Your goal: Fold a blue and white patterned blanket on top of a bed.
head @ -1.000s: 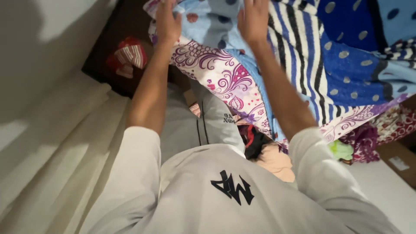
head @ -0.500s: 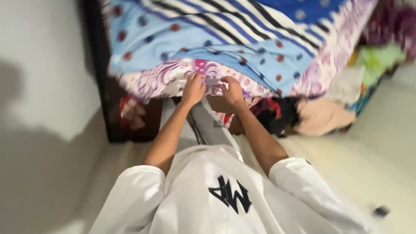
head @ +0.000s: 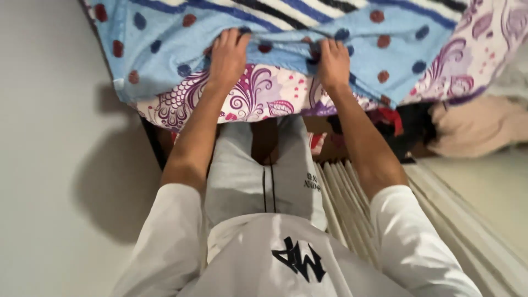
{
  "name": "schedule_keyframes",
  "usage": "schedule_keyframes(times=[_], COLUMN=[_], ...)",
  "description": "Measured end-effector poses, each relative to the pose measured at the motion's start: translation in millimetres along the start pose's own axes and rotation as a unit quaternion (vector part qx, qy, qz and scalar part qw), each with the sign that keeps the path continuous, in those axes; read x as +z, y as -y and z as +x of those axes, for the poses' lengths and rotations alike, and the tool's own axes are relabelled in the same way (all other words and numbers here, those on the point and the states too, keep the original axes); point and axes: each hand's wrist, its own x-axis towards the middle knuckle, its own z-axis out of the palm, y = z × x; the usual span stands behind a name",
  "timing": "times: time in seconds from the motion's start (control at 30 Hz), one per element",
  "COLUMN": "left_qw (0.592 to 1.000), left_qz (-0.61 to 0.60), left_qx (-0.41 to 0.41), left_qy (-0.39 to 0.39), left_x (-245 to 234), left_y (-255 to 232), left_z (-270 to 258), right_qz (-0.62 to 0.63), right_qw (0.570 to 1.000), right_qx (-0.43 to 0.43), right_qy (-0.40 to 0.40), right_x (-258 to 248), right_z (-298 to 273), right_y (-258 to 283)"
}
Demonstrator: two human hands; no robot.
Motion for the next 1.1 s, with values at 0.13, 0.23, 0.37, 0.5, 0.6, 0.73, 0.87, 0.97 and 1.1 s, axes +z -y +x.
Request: schedule_keyframes(times=[0.13,0.23,0.37,0.5,0.6,0.73,0.87,0.97,1.1], left_qw=[0.992,0.986,0.978,0.952,0.966,0.983,0.988,0.986,0.988], left_qz=[0.075,0.117,0.156,0.274,0.195,0.055,0.113,0.105,0.053], left_qx=[-0.088,-0.118,-0.136,-0.131,-0.163,-0.177,-0.095,-0.12,-0.141], left_qy=[0.041,0.03,0.0,-0.047,-0.056,-0.009,-0.048,-0.049,-0.029], left_x=[-35,-34,-16,-28,-59,-82,-82,-58,-85], left_y=[10,24,50,87,106,125,131,157,155], left_z=[-37,-61,-88,-95,-105,-118,-133,-155,-160], right_qz=[-0.01,-0.032,-0.067,-0.048,-0.074,-0.124,-0.208,-0.173,-0.187], right_qw=[0.995,0.99,0.987,0.993,0.995,0.99,0.977,0.984,0.981], right_qx=[-0.069,-0.111,-0.136,-0.095,-0.051,0.014,-0.047,-0.036,0.05], right_qy=[0.067,0.081,0.059,0.055,-0.04,-0.071,-0.012,0.0,-0.013], right_x=[-30,-47,-64,-55,-66,-91,-54,-56,-64], right_z=[-13,-32,-47,-47,-42,-35,-59,-73,-98], right_y=[-18,-35,-53,-86,-105,-108,-137,-96,-88])
